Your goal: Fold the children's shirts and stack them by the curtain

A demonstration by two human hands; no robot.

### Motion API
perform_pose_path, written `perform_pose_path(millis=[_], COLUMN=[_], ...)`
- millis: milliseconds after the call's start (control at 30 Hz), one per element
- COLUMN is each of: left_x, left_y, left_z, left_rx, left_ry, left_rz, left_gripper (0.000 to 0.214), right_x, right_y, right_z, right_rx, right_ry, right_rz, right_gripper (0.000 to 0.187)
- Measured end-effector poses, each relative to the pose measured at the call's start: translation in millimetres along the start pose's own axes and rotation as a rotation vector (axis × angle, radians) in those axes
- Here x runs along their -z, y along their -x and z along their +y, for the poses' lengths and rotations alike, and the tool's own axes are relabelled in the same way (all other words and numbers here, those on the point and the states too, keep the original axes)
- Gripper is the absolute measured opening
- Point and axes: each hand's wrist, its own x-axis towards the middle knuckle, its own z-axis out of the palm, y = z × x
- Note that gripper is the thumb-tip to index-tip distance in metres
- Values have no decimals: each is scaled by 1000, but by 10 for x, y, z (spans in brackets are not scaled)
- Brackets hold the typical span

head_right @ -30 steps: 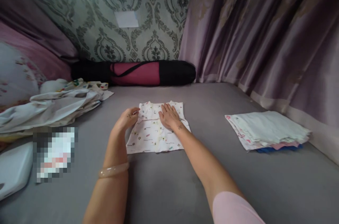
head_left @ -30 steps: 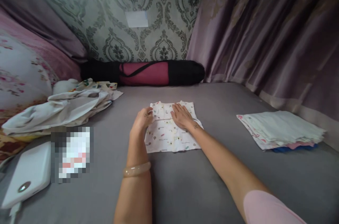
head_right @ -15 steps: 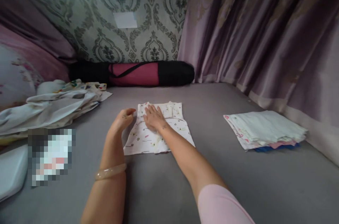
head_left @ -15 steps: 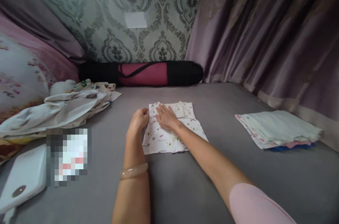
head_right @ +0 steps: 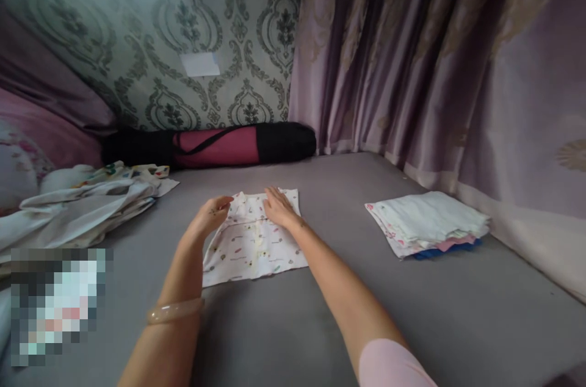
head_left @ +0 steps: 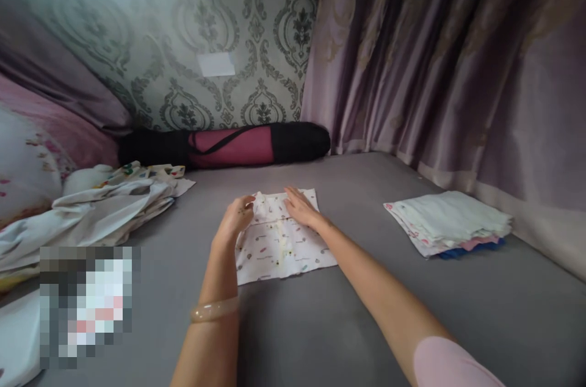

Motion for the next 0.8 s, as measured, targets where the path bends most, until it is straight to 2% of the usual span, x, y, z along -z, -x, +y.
perform_pose_path(millis=[133, 233, 300, 400, 467, 533, 667, 800], left_x=[44, 20, -38, -161, -241, -307, -417, -542], left_y=[-117, -171, -157, -101, -91, -118, -218, -269], left_z=[67, 19, -45, -108, -91, -40, -25, -231], left_rx=[6, -11, -98, -329, -455, -522, -491, -348], left_ry=[-74, -173, -236, -252, -252, -284, -401, -439], left_rz=[-61, -103, -100, -99, -89, -72, -52, -85], left_gripper=[41, 41, 39, 39, 39, 41, 52, 63], right_x=[275, 343, 311, 204, 144, 119, 119, 42], right_y=[163, 238, 269, 280, 251, 198, 89, 68], right_z=[462, 613, 590, 416, 264, 136, 80, 218], right_rx=[-111, -114, -94, 8, 108, 191, 255, 211], right_ry=[121, 149, 171, 228, 251, 257, 287, 259], right_rz=[54, 41, 23, -16, -44, -62, -72, -105], right_gripper=[53, 53, 54, 55, 55, 54, 52, 51])
